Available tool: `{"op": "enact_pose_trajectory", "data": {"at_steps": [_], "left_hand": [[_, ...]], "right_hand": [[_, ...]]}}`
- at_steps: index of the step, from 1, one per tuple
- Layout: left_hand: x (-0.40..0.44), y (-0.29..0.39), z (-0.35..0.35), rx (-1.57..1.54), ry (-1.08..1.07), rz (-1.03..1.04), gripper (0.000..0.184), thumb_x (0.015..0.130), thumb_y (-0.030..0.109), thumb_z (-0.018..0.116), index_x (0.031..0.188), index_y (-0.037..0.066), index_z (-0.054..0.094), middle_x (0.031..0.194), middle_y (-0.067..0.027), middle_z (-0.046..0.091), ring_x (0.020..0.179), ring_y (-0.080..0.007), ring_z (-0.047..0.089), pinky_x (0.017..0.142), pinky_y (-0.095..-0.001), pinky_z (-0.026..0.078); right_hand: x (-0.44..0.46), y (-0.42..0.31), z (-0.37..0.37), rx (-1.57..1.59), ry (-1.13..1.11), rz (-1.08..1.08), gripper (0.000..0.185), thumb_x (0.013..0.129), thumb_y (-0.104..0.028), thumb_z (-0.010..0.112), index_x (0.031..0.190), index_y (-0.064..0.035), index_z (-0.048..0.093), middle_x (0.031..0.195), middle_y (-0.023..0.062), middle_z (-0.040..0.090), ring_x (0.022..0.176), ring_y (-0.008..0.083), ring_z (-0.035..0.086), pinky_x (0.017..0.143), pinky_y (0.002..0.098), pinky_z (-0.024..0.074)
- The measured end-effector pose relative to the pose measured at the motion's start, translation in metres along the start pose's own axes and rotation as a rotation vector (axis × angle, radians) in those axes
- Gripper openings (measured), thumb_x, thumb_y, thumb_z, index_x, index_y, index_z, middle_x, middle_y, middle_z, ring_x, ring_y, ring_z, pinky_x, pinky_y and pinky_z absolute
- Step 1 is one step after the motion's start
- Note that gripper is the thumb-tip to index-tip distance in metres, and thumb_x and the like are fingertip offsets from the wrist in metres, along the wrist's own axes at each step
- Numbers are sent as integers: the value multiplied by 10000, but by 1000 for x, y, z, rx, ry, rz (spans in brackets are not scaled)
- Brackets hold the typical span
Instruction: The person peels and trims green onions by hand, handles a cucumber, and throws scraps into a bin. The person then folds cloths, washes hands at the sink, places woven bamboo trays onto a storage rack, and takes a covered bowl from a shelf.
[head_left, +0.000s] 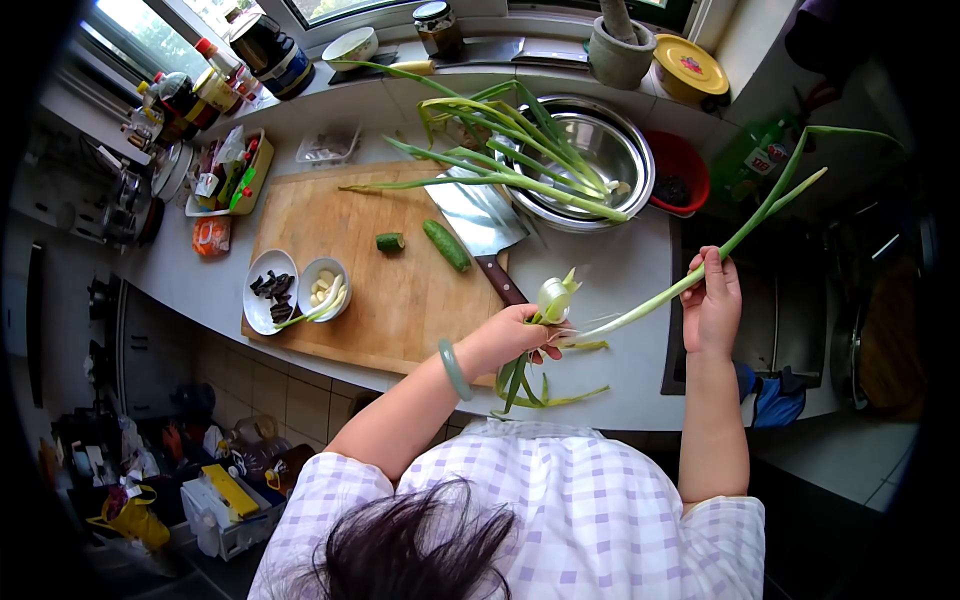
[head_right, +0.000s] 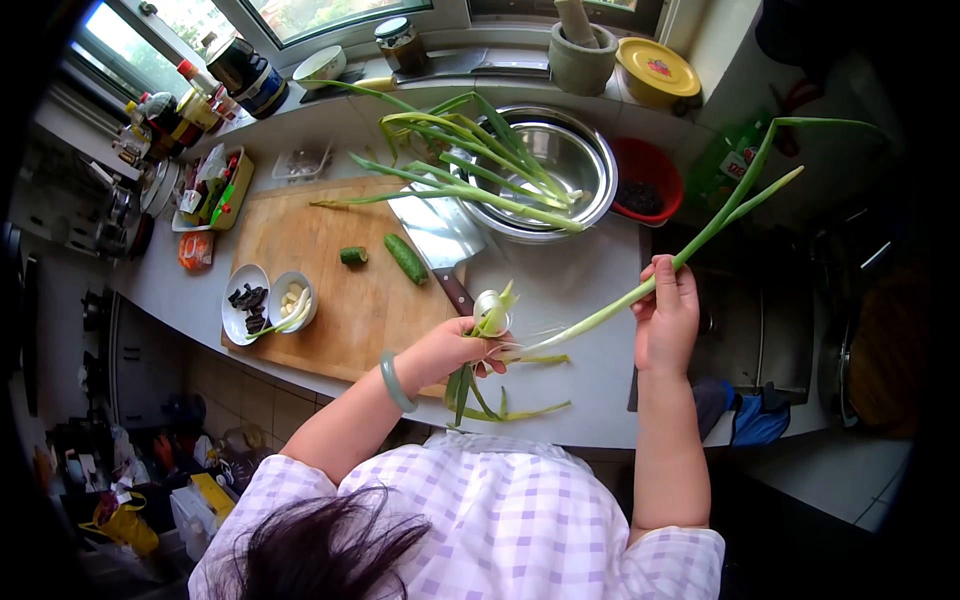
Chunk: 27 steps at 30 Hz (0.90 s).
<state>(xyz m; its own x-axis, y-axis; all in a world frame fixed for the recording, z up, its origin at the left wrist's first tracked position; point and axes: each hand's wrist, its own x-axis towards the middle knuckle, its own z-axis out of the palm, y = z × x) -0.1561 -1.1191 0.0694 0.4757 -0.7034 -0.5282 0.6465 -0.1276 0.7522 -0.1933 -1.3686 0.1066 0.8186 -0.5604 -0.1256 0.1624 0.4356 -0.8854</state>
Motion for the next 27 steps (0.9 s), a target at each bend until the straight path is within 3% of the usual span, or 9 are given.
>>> {"op": "enact_pose_trajectory", "data": {"at_steps": [2,5,8,12,17,22,24,27], "left_hand": [[0,-2,2,24,-28,-9,212,848,178,559,1007,38,563,886,-34,590,732,-109,557,597,-234,438],[-7,8,11,453,33,-40,173,840,132,542,989,50,570,824,-19,577,707,-101,537,591,-233,434],[-4,-3,4,723,101,154,163,813,70,518,965,55,577,767,-12,554,672,-94,510,588,-234,430],[-16,0,-1,606,173,151,172,795,38,494,943,53,580,739,-8,537,667,-83,493,580,-234,426],[-15,-20,-13,594,91,54,146,822,72,473,919,53,580,754,0,540,658,-77,492,574,-230,426],[-10,-33,-6,425,43,-25,146,842,109,458,908,52,575,721,8,543,630,-80,492,571,-232,426],[-5,-41,1,355,27,-34,138,838,116,465,897,47,569,689,3,539,613,-87,490,568,-242,426],[-6,-33,15,664,117,109,138,818,126,477,876,24,551,658,-58,543,599,-156,514,574,-290,434]], "right_hand": [[2,5,-1,4,10,-8,129,859,-202,556,871,-77,528,706,-5,511,561,53,443,467,180,363],[1,13,-1,39,33,73,123,857,-198,558,866,-80,527,705,-6,511,559,54,443,464,184,369],[-4,16,0,48,35,203,118,861,-189,549,902,-81,524,729,-7,524,581,60,464,488,184,409],[-9,20,-12,-22,-22,292,133,861,-198,547,930,-86,524,751,-11,537,626,65,498,546,209,452],[-15,32,-20,-13,-98,278,103,866,-176,536,916,-88,527,783,-3,555,682,74,529,615,219,473],[-34,30,4,272,-179,368,121,901,-195,460,926,-82,498,777,53,544,750,191,541,761,332,461],[-39,33,6,337,-230,282,126,902,-209,459,912,-87,491,735,40,513,705,176,514,736,327,454],[-47,28,18,279,-257,118,133,904,-221,458,885,-90,474,678,19,452,621,141,449,657,301,417]]}}
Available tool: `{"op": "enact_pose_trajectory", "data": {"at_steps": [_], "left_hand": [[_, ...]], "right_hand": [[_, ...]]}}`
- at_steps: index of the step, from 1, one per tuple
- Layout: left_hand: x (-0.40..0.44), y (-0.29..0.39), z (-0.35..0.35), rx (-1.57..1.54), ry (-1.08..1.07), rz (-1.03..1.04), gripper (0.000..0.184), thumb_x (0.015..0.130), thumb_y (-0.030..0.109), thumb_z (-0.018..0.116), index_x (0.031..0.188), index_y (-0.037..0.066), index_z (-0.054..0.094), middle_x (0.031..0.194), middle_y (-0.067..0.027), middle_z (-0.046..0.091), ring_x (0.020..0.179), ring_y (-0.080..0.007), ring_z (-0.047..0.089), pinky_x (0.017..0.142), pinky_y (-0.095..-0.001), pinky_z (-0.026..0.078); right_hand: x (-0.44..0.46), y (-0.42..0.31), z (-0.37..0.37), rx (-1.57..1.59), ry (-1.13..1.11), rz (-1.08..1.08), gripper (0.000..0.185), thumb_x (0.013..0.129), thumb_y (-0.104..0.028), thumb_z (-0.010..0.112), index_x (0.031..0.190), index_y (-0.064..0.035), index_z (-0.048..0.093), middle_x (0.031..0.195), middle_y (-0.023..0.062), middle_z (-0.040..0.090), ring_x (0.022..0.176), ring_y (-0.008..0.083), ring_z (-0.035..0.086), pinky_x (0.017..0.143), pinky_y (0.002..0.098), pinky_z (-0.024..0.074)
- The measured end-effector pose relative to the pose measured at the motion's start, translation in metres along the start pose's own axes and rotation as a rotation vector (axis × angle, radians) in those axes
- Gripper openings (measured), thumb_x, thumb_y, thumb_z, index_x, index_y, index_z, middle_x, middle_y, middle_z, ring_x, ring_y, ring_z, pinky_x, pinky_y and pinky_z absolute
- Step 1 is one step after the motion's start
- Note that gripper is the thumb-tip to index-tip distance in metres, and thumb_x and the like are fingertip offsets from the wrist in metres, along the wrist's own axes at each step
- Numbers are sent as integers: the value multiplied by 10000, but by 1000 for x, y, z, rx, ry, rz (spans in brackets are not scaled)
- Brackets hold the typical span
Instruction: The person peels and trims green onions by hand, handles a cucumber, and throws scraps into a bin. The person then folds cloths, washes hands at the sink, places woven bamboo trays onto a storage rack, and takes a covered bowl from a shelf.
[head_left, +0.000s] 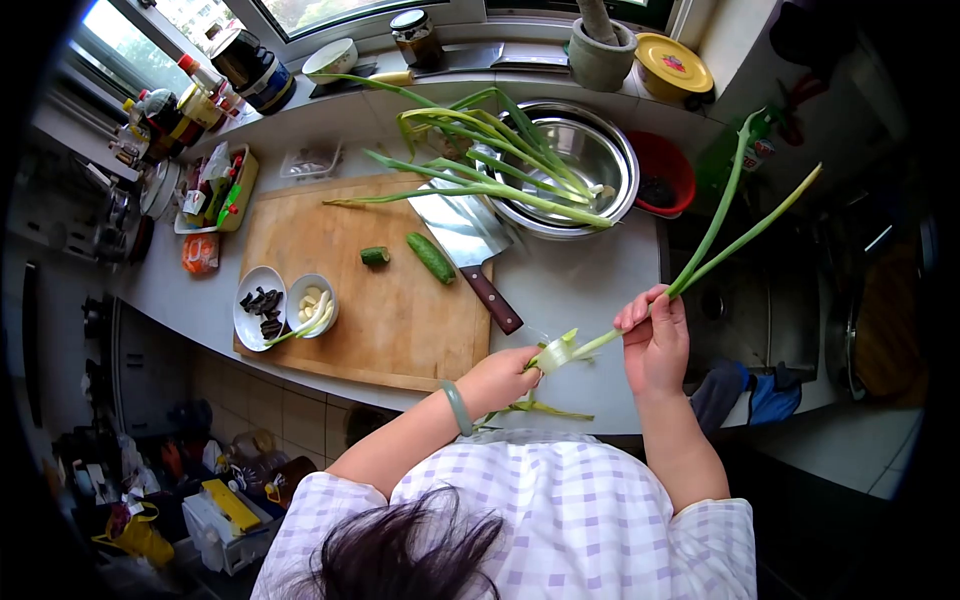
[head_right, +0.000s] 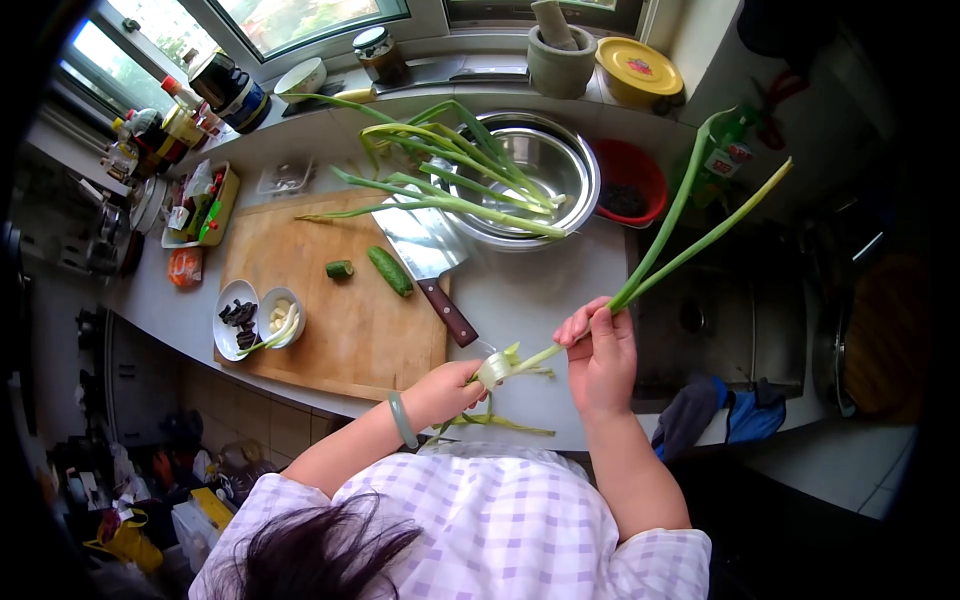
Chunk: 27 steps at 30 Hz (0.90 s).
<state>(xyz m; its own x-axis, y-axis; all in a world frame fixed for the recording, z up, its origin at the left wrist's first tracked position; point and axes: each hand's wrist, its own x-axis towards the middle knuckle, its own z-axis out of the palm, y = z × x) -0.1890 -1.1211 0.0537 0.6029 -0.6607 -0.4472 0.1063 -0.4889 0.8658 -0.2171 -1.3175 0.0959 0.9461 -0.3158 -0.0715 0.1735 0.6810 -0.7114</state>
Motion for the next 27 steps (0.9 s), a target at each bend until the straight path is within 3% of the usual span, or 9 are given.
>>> {"op": "enact_pose_trajectory", "data": {"at_steps": [4,10,11,15,18,21,24,25,27], "left_hand": [[10,9,5,381,219,83,196,805,176,467,919,30,533,725,-192,567,702,-354,545,633,-411,433],[38,22,-7,-111,366,115,164,808,165,450,826,8,491,618,-126,528,539,-273,511,539,-358,427],[47,18,-3,-443,325,55,142,803,153,434,762,20,461,547,-52,451,443,-166,425,439,-294,366],[32,52,-7,-1110,146,-121,63,772,121,421,724,81,432,515,37,307,406,-67,277,377,-224,230],[32,38,-8,-1193,66,-123,77,775,126,450,735,61,455,501,-31,405,393,-163,393,384,-293,321],[29,25,-5,365,543,610,104,771,143,492,764,40,479,563,-126,512,503,-291,517,474,-371,418],[25,29,-13,321,390,285,129,764,155,522,803,33,509,690,-182,557,670,-353,547,599,-406,452],[29,22,-11,296,430,303,120,786,146,490,784,28,508,617,-125,548,567,-290,545,521,-371,426],[36,15,-8,-159,356,176,130,803,151,461,761,34,500,583,-67,520,514,-213,509,477,-319,389]], "right_hand": [[-7,-1,13,-96,-84,-139,132,903,-218,462,875,-88,459,680,10,449,611,122,428,615,281,386],[-17,-5,27,-119,-9,-309,135,900,-216,468,853,-90,455,671,1,439,591,113,395,615,283,367],[-18,-8,30,-129,-13,-331,144,898,-222,471,840,-91,454,659,-1,428,581,111,379,617,285,362],[-18,-22,32,-116,44,-395,156,902,-229,462,832,-91,450,641,-4,404,570,108,362,602,281,354],[-25,-24,30,-129,7,-361,152,903,-226,460,835,-90,450,646,-3,408,568,108,364,599,280,355],[-31,-27,23,-147,78,-327,147,903,-223,462,834,-94,448,646,-5,405,564,107,365,598,280,356],[-36,-15,16,-74,131,-209,137,902,-219,463,837,-98,450,644,-8,401,562,108,366,598,278,357],[-35,-12,15,-62,117,-200,127,901,-216,465,847,-102,453,644,-8,402,563,106,368,599,277,358],[-34,-14,16,-66,103,-215,131,902,-219,465,845,-100,454,641,-8,403,562,107,367,601,282,359]]}}
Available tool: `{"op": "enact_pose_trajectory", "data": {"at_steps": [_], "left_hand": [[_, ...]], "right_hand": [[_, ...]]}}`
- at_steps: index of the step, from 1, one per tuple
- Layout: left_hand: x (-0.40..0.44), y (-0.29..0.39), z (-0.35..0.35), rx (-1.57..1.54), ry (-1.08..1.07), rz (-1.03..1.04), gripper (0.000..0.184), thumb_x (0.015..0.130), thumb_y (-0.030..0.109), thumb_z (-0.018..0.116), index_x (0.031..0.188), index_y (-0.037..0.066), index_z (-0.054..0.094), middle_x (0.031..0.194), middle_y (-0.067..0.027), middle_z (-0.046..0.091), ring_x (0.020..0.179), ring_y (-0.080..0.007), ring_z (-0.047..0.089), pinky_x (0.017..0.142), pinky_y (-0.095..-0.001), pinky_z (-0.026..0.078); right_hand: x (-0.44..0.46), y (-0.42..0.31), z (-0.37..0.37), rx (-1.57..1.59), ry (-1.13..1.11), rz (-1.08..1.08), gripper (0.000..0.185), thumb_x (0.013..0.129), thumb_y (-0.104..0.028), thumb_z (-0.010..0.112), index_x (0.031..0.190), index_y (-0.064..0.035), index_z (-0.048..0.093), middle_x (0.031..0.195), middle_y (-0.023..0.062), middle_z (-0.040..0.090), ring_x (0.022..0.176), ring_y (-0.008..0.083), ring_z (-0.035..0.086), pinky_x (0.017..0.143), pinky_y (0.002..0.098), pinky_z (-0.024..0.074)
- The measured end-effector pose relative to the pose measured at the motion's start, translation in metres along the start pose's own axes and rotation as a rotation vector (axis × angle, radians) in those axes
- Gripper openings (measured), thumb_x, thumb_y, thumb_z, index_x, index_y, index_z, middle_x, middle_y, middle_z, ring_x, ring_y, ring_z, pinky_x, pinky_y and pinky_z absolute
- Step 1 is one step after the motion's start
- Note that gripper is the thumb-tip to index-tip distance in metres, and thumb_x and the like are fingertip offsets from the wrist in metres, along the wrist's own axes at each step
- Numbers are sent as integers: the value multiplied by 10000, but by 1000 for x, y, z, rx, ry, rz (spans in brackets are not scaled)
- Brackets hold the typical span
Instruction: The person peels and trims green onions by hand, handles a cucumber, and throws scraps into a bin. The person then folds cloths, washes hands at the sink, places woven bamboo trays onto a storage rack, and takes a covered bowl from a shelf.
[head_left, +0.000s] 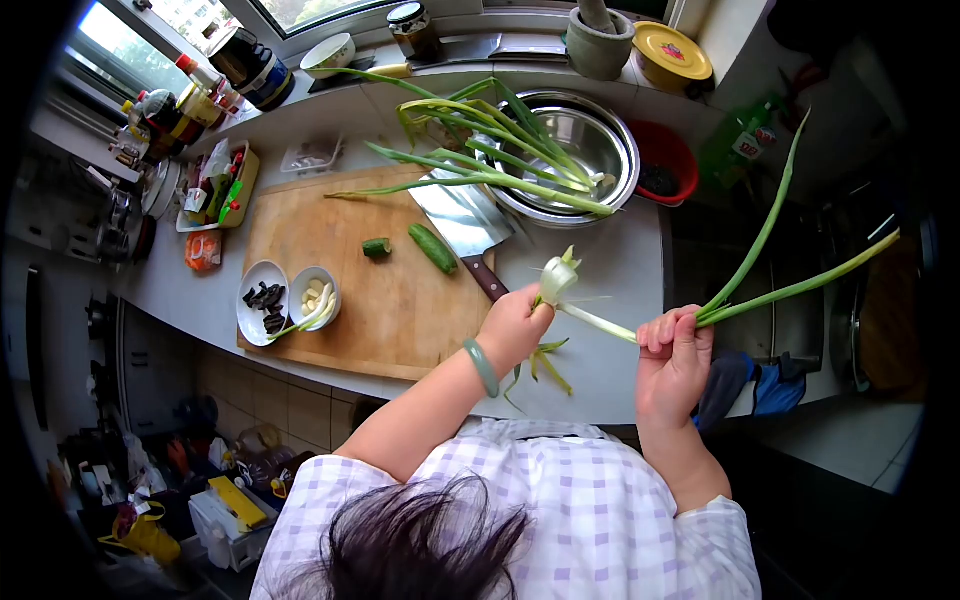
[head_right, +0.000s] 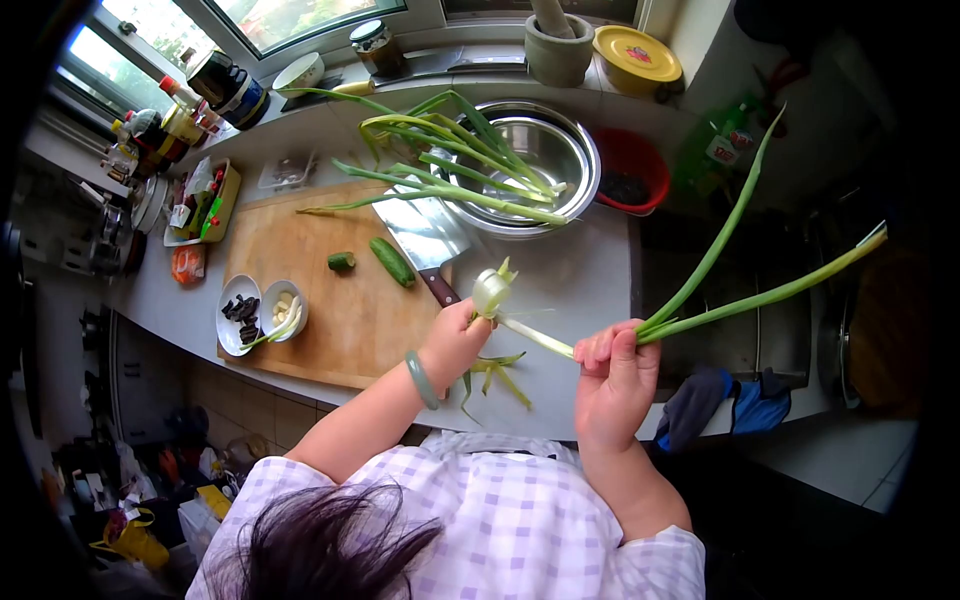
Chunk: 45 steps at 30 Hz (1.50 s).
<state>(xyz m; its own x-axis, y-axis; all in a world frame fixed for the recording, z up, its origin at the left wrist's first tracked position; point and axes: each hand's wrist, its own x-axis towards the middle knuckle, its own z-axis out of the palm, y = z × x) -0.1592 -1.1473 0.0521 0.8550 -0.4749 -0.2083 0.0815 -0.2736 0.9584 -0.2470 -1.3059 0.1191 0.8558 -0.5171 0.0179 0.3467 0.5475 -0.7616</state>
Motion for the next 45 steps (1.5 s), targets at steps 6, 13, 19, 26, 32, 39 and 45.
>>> {"op": "enact_pose_trajectory", "data": {"at_steps": [6,13,19,26,32,39,45], "left_hand": [[18,-17,-80,-881,459,-352,154,794,136,406,642,134,378,482,50,280,364,-60,239,337,-217,182],[0,33,-83,-629,211,-26,100,807,120,601,789,93,506,625,45,459,512,-34,376,459,-182,304],[-2,46,-76,-400,165,32,99,834,130,586,881,49,558,701,6,553,618,-49,502,564,-191,405],[-1,85,-54,960,277,939,332,663,61,612,992,78,574,973,-51,586,967,-240,545,900,-363,389],[-1,56,-39,1026,-73,746,324,701,90,555,1025,84,553,897,-36,568,853,-191,554,774,-334,433],[-5,47,-36,586,22,569,177,709,43,547,886,57,551,744,-50,562,686,-209,561,567,-296,429],[-5,44,-23,-261,48,91,18,791,69,525,792,56,538,630,12,487,553,-88,476,478,-224,352]], "right_hand": [[28,-61,-17,-167,54,-384,167,920,-205,428,805,-85,441,597,-20,348,514,70,287,495,206,272],[38,-32,-47,-806,-244,270,176,908,-195,456,949,-41,531,570,-51,392,482,10,302,437,157,220],[31,-21,-44,-1010,-317,435,157,843,-155,533,839,-1,567,586,-15,450,549,55,414,501,212,334],[24,-27,-10,-1489,-454,159,161,780,-166,564,776,-6,565,615,127,521,559,249,524,516,342,389],[23,-34,2,-1644,-532,-66,131,754,-147,570,717,-23,548,655,137,545,612,321,527,538,394,406],[14,-31,12,-1569,-647,-93,108,762,-118,559,717,-23,537,634,142,524,599,324,513,531,385,401],[16,-35,17,-1293,-559,285,121,797,-135,548,785,-16,563,604,139,486,541,267,476,514,323,381]]}}
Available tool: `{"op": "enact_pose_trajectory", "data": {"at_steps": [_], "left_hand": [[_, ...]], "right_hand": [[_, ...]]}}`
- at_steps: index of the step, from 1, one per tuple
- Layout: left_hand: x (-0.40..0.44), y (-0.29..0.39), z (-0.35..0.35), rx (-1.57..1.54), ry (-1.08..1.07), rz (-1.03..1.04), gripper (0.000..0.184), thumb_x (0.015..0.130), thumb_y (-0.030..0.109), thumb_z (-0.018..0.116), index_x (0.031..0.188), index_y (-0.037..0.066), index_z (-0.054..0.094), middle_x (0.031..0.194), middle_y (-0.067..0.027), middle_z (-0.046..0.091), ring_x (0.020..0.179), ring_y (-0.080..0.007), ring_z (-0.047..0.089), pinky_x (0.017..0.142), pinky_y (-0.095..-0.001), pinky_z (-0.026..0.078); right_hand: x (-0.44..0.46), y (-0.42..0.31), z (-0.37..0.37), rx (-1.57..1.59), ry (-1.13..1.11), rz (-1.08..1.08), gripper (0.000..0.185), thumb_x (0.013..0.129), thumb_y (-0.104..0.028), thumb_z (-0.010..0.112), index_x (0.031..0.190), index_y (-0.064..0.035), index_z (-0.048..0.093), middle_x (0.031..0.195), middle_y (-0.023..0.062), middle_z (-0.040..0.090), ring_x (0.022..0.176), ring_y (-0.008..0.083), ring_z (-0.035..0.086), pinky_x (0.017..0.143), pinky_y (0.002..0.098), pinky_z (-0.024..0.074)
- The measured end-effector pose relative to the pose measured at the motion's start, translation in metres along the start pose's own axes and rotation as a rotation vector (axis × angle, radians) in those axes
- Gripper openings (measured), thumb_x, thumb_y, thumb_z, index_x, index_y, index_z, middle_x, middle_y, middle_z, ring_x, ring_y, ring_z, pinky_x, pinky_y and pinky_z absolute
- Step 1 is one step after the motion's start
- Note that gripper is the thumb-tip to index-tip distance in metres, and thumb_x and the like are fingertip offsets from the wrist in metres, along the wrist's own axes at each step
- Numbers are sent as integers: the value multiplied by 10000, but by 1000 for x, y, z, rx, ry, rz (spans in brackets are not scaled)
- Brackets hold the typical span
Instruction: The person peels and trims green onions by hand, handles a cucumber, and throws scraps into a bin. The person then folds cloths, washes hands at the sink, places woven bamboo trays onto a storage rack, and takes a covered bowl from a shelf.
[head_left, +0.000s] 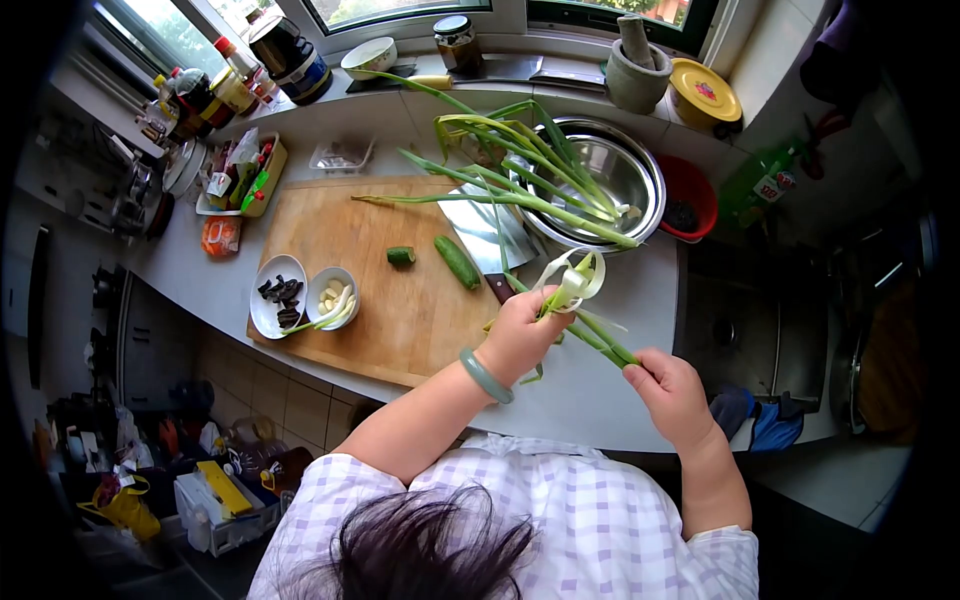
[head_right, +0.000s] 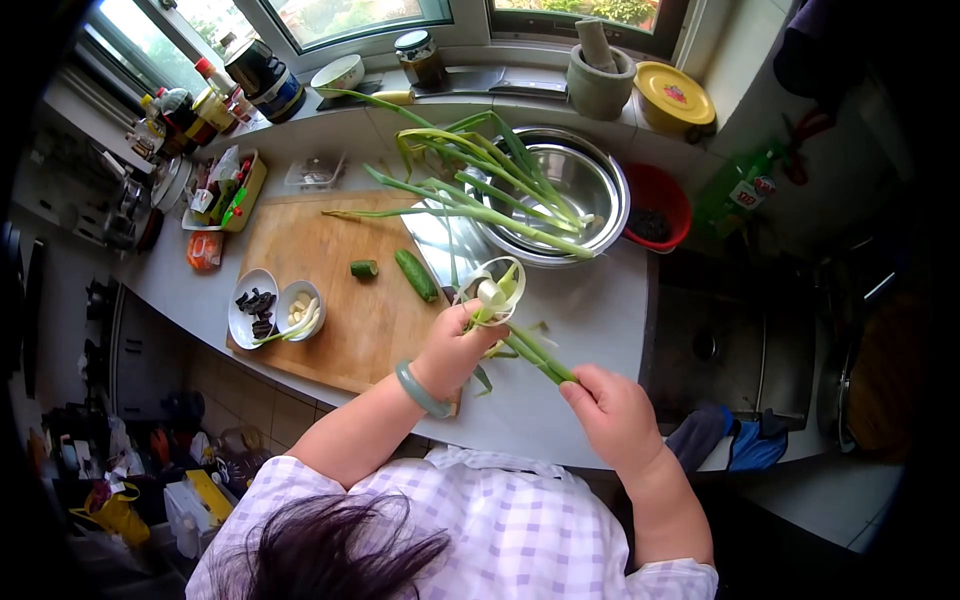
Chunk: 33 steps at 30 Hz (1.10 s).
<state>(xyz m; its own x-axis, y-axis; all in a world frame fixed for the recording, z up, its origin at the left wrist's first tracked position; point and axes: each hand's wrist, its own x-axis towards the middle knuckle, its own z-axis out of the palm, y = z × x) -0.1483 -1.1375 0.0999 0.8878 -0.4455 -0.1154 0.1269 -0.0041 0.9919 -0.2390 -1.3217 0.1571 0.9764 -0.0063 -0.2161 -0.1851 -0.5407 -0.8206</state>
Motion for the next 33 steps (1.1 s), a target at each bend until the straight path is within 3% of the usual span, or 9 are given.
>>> {"op": "enact_pose_trajectory", "data": {"at_steps": [3,4,8,13,22,25,28,29,33], "left_hand": [[1,13,-12,-551,260,-244,94,796,112,512,718,61,508,565,36,433,455,-60,400,407,-208,308],[19,-3,-53,-698,409,-83,131,795,94,499,670,93,464,520,43,371,392,-54,299,360,-204,234],[14,11,-149,-555,561,27,153,847,133,493,700,92,479,524,53,351,431,-49,319,391,-197,247],[2,2,-114,-205,374,-17,33,822,98,570,840,72,562,587,42,436,490,-43,357,456,-193,287],[-4,-20,-66,329,-73,153,296,764,-57,525,1045,18,579,950,-35,612,866,-124,550,774,-253,427],[-5,-20,-71,120,-295,-395,344,712,-95,515,1036,8,571,942,-32,612,866,-133,553,749,-269,433],[-16,-7,-72,443,-288,-207,339,683,-78,547,1008,14,575,921,-71,612,826,-180,568,700,-300,442],[-18,-17,-75,657,-283,204,274,657,-29,589,925,26,584,863,-110,597,788,-251,570,672,-338,447],[-28,-18,-77,968,-351,376,241,618,-1,589,855,36,564,808,-140,565,797,-317,544,679,-370,449]], "right_hand": [[-2,11,-7,115,-21,52,129,812,-127,527,786,-7,569,567,67,471,511,171,449,495,270,360],[-8,24,-15,207,0,126,134,814,-123,521,775,-4,568,562,35,462,509,135,437,489,254,349],[-21,49,-41,555,46,293,147,831,-115,475,720,-27,511,528,-59,375,434,14,286,406,171,205],[-13,54,-45,638,-2,323,162,832,-139,468,724,-25,510,514,-45,387,426,24,294,401,174,213],[-18,33,-55,691,-232,257,157,824,-144,497,764,-14,561,545,-45,405,471,28,313,454,173,241],[-20,27,-59,632,-203,232,140,821,-128,509,774,-10,568,576,-37,428,503,37,341,473,182,275],[-20,21,-59,432,-165,189,133,818,-119,522,788,0,572,612,-21,460,548,58,392,505,208,332],[-20,13,-55,327,-157,171,133,818,-120,525,792,2,573,622,-16,467,565,63,408,518,218,348],[-20,4,-48,-96,-90,23,129,798,-134,545,801,-8,571,621,86,518,569,207,500,536,296,397]]}}
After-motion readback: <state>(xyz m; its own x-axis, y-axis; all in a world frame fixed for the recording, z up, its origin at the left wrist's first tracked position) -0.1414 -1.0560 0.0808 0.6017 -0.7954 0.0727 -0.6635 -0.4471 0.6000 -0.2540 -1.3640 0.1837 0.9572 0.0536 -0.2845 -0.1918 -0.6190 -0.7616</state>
